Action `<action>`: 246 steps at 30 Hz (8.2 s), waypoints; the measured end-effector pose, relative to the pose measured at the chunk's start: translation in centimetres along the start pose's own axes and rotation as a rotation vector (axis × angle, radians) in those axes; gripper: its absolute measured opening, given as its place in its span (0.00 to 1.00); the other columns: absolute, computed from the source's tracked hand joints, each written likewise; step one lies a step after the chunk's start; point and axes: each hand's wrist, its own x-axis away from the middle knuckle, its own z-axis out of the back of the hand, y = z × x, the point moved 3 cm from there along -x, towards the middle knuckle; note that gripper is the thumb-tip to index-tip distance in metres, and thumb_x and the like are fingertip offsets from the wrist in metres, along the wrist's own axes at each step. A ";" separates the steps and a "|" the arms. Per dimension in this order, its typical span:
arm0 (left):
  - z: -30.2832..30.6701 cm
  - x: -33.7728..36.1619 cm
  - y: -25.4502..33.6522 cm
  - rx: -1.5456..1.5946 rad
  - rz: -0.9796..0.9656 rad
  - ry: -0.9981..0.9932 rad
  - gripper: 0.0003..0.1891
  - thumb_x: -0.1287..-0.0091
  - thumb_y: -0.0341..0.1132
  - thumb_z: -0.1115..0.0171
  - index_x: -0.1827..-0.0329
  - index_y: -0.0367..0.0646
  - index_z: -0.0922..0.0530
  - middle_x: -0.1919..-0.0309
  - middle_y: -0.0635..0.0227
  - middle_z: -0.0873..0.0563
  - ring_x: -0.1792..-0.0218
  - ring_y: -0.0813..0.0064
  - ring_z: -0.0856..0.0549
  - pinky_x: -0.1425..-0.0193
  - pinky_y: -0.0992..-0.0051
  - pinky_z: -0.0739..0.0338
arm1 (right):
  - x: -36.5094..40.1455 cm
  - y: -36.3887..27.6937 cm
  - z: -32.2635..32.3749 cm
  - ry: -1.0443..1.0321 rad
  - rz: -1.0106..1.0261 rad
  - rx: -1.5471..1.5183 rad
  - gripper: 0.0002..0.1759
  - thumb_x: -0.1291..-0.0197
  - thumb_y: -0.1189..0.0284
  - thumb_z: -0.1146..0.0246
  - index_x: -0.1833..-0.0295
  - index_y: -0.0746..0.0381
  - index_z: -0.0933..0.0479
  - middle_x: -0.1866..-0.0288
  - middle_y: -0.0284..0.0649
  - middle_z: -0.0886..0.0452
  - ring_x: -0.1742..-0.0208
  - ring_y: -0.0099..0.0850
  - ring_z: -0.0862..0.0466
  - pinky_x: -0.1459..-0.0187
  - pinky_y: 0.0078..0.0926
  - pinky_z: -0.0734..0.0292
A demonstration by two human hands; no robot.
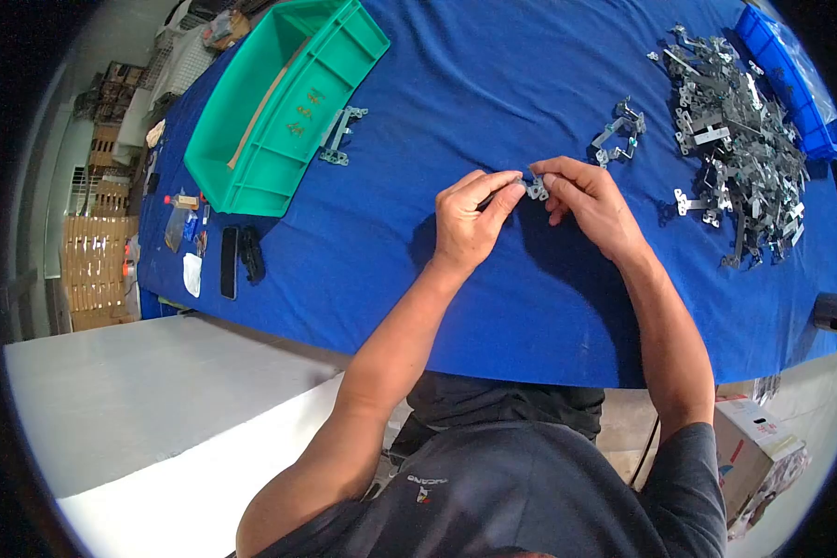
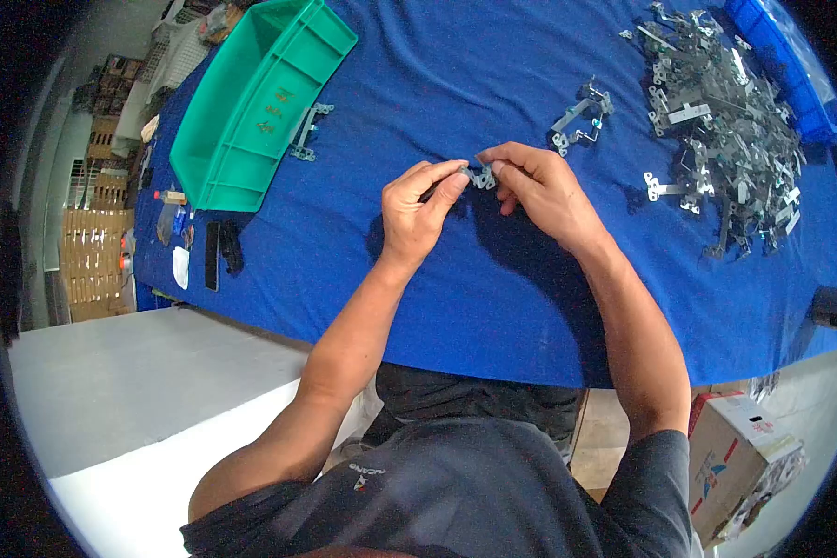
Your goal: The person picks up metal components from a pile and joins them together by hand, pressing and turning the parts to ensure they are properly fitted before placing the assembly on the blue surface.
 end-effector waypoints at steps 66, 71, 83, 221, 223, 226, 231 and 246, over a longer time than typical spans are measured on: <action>0.1 0.1 -0.3 0.120 0.067 0.052 0.09 0.30 0.30 0.29 0.53 0.34 0.12 0.70 0.68 0.13 0.70 0.83 0.19 0.66 0.79 0.26 | 0.6 -1.2 -0.6 0.056 0.028 0.256 0.09 0.27 0.72 0.40 0.53 0.67 0.17 0.70 0.33 0.16 0.71 0.20 0.20 0.69 0.22 0.24; 0.0 -0.1 -0.3 0.093 0.062 0.000 0.08 0.32 0.30 0.29 0.54 0.35 0.11 0.71 0.66 0.13 0.71 0.80 0.17 0.66 0.77 0.25 | 0.6 -0.9 -0.5 0.040 0.028 0.177 0.12 0.24 0.69 0.40 0.45 0.64 0.18 0.67 0.30 0.19 0.70 0.17 0.22 0.70 0.17 0.24; -0.5 0.2 0.3 0.005 -0.057 -0.114 0.09 0.32 0.31 0.28 0.54 0.35 0.11 0.70 0.64 0.12 0.70 0.78 0.16 0.65 0.76 0.24 | 0.3 -0.7 -0.4 0.076 0.042 0.035 0.10 0.24 0.68 0.41 0.54 0.65 0.21 0.67 0.31 0.20 0.72 0.17 0.24 0.74 0.18 0.27; -0.3 0.1 0.7 -0.017 -0.014 -0.106 0.08 0.34 0.29 0.28 0.56 0.35 0.11 0.71 0.62 0.12 0.72 0.73 0.14 0.66 0.73 0.22 | 0.4 -0.4 -0.4 0.074 0.084 0.165 0.12 0.25 0.68 0.40 0.49 0.67 0.20 0.69 0.35 0.19 0.73 0.19 0.21 0.71 0.22 0.23; -0.3 0.0 0.7 -0.013 -0.015 -0.094 0.08 0.34 0.29 0.28 0.56 0.35 0.11 0.72 0.62 0.12 0.73 0.73 0.16 0.68 0.74 0.24 | 0.3 -0.4 -0.5 0.175 0.119 0.059 0.11 0.24 0.68 0.40 0.52 0.67 0.22 0.70 0.33 0.20 0.75 0.19 0.24 0.74 0.22 0.26; 0.1 0.1 0.7 0.019 0.040 -0.038 0.08 0.33 0.29 0.28 0.55 0.35 0.11 0.71 0.65 0.13 0.71 0.79 0.17 0.67 0.77 0.25 | -0.2 0.0 -0.1 0.182 0.046 0.005 0.11 0.25 0.69 0.40 0.51 0.67 0.21 0.69 0.34 0.18 0.74 0.20 0.22 0.72 0.21 0.25; 0.4 0.2 -0.2 0.142 0.125 0.086 0.09 0.30 0.31 0.30 0.51 0.36 0.11 0.66 0.72 0.13 0.66 0.86 0.20 0.63 0.82 0.26 | 0.6 -1.2 -0.7 0.083 -0.004 0.216 0.11 0.27 0.70 0.39 0.51 0.67 0.18 0.66 0.38 0.12 0.71 0.20 0.19 0.68 0.22 0.22; 0.1 0.3 -0.6 0.138 0.102 0.027 0.09 0.29 0.31 0.30 0.51 0.36 0.11 0.67 0.72 0.13 0.67 0.85 0.20 0.64 0.81 0.26 | 0.3 -0.6 -0.6 0.039 0.057 0.326 0.10 0.27 0.71 0.39 0.50 0.66 0.18 0.65 0.38 0.12 0.70 0.22 0.17 0.66 0.25 0.21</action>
